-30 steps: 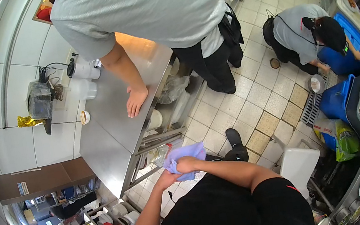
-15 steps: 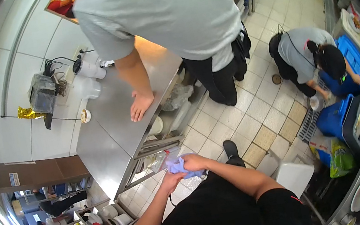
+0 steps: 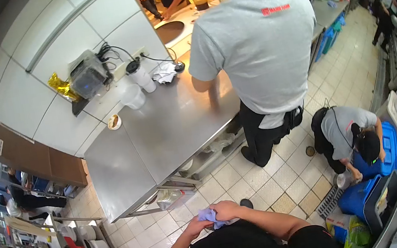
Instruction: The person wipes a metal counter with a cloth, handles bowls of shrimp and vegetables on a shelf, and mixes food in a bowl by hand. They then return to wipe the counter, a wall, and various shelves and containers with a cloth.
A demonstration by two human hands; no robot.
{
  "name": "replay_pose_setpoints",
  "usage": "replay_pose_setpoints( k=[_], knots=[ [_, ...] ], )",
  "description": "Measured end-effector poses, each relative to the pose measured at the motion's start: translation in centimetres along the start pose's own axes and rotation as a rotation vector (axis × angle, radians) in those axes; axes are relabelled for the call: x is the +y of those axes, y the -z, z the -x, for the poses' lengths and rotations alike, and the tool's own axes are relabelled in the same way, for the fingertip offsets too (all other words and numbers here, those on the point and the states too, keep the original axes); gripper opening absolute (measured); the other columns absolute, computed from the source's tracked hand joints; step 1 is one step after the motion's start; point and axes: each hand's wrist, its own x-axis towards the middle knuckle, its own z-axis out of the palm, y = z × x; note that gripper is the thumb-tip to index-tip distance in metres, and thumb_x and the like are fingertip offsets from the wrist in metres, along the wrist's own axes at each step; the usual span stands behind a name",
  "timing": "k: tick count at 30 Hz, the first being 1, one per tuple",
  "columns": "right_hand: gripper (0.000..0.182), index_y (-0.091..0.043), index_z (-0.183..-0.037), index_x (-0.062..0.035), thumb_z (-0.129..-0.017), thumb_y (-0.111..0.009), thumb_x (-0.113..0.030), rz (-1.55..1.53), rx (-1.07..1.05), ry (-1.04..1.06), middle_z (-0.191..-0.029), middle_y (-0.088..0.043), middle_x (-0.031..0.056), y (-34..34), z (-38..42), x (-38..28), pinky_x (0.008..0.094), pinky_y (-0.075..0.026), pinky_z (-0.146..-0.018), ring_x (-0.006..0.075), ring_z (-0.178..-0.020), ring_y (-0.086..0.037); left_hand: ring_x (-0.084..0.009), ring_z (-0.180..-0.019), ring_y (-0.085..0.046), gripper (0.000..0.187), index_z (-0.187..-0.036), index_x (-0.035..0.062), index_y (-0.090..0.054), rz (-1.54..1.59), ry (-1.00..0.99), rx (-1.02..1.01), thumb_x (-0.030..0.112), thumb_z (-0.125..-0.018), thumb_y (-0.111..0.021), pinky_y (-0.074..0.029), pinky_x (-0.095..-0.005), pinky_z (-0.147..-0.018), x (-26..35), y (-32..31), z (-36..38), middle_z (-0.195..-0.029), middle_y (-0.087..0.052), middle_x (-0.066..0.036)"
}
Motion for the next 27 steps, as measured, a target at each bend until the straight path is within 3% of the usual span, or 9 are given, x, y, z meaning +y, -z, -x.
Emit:
replay_pose_setpoints(
  k=[3, 7, 11, 13, 15, 17, 22, 25, 27],
  knots=[
    [0.033, -0.065, -0.106, -0.0055, -0.079, -0.060, -0.024, -0.009, 0.037, -0.022, -0.098, -0.071, 0.0203, 1.1, -2.0, -3.2, 0.0504, -0.052, -0.079, 0.0412, -0.093, -0.067, -0.0206, -0.099, -0.069, 0.029, -0.114, 0.0011, -0.067, 0.074, -0.105, 0.094, 0.002, -0.086, -0.071, -0.056, -0.0335, -0.089, 1.0, 1.8, 1.1, -0.108, -0.071, -0.009],
    [0.026, -0.063, -0.100, -0.0061, -0.080, -0.060, -0.022, -0.437, 0.208, 0.133, -0.082, -0.068, 0.0171, 0.2, -6.2, -6.2, 0.0460, -0.051, -0.070, 0.0362, -0.077, -0.066, -0.0169, -0.096, -0.067, 0.026, -0.117, 0.0039, -0.066, 0.151, -0.300, 0.261, 0.008, -0.091, -0.065, -0.055, -0.0327, -0.084, 2.6, 5.7, 2.8, -0.109, -0.070, -0.007],
    [0.034, -0.063, -0.115, -0.0066, -0.091, -0.060, -0.030, -0.176, 0.182, 0.434, -0.099, -0.066, 0.0195, 1.0, -13.7, -11.9, 0.0419, -0.051, -0.077, 0.0316, -0.089, -0.065, -0.0142, -0.098, -0.064, 0.023, -0.116, 0.0052, -0.066, 0.431, -0.649, 0.381, 0.016, -0.097, -0.059, -0.052, -0.0328, -0.086, 6.9, 10.1, 6.6, -0.108, -0.070, -0.004],
    [0.043, -0.060, -0.125, -0.0082, -0.093, -0.061, -0.037, 0.129, 0.056, 0.360, -0.113, -0.063, 0.0190, 5.5, -13.6, -20.3, 0.0410, -0.050, -0.083, 0.0316, -0.100, -0.063, -0.0139, -0.100, -0.063, 0.022, -0.117, 0.0033, -0.064, 0.628, -0.890, 0.454, 0.015, -0.098, -0.057, -0.051, -0.0333, -0.088, 8.9, 13.9, 8.8, -0.113, -0.067, -0.005],
    [0.047, -0.060, -0.128, -0.0096, -0.092, -0.064, -0.040, -0.051, 0.333, 0.473, -0.118, -0.061, 0.0166, 5.7, -14.7, -23.6, 0.0400, -0.051, -0.085, 0.0319, -0.102, -0.062, -0.0150, -0.099, -0.062, 0.023, -0.116, 0.0008, -0.062, -0.234, -1.022, 0.986, 0.016, -0.099, -0.056, -0.051, -0.0333, -0.086, 12.5, 16.9, 12.0, -0.113, -0.066, -0.006],
    [0.051, -0.059, -0.130, -0.0077, -0.091, -0.065, -0.040, -0.162, 0.397, 0.416, -0.116, -0.061, 0.0172, 6.7, -15.6, -25.4, 0.0408, -0.051, -0.090, 0.0338, -0.105, -0.062, -0.0163, -0.099, -0.061, 0.025, -0.115, -0.0008, -0.060, 0.080, -1.105, 0.755, 0.017, -0.098, -0.060, -0.051, -0.0333, -0.084, 17.7, 18.1, 15.9, -0.113, -0.065, -0.008],
    [0.056, -0.056, -0.133, -0.0043, -0.087, -0.068, -0.033, -0.114, 0.467, 0.120, -0.124, -0.062, 0.0203, 3.3, -19.7, -18.6, 0.0422, -0.050, -0.096, 0.0361, -0.112, -0.060, -0.0255, -0.103, -0.060, 0.041, -0.114, -0.0005, -0.059, -0.540, -0.785, 0.916, 0.026, -0.088, -0.075, -0.049, -0.0358, -0.088, 18.8, 25.2, 13.6, -0.122, -0.060, -0.016],
    [0.051, -0.059, -0.129, -0.0038, -0.086, -0.068, -0.031, -0.111, 0.524, 0.069, -0.120, -0.063, 0.0205, 1.1, -19.7, -14.7, 0.0429, -0.049, -0.097, 0.0371, -0.113, -0.059, -0.0326, -0.105, -0.058, 0.047, -0.117, 0.0001, -0.058, -0.545, -0.805, 1.102, 0.028, -0.085, -0.077, -0.048, -0.0407, -0.090, 15.7, 29.3, 9.6, -0.120, -0.059, -0.019],
    [0.045, -0.062, -0.123, -0.0036, -0.086, -0.069, -0.028, -0.023, 0.560, -0.016, -0.114, -0.064, 0.0179, 0.7, -20.4, -12.3, 0.0414, -0.052, -0.089, 0.0327, -0.105, -0.062, -0.0415, -0.130, -0.043, 0.076, -0.137, -0.0022, -0.046, -0.527, -0.538, 1.125, 0.048, -0.086, -0.070, -0.037, -0.0449, -0.107, 14.1, 32.6, 5.5, -0.141, -0.044, -0.026]
  ],
)
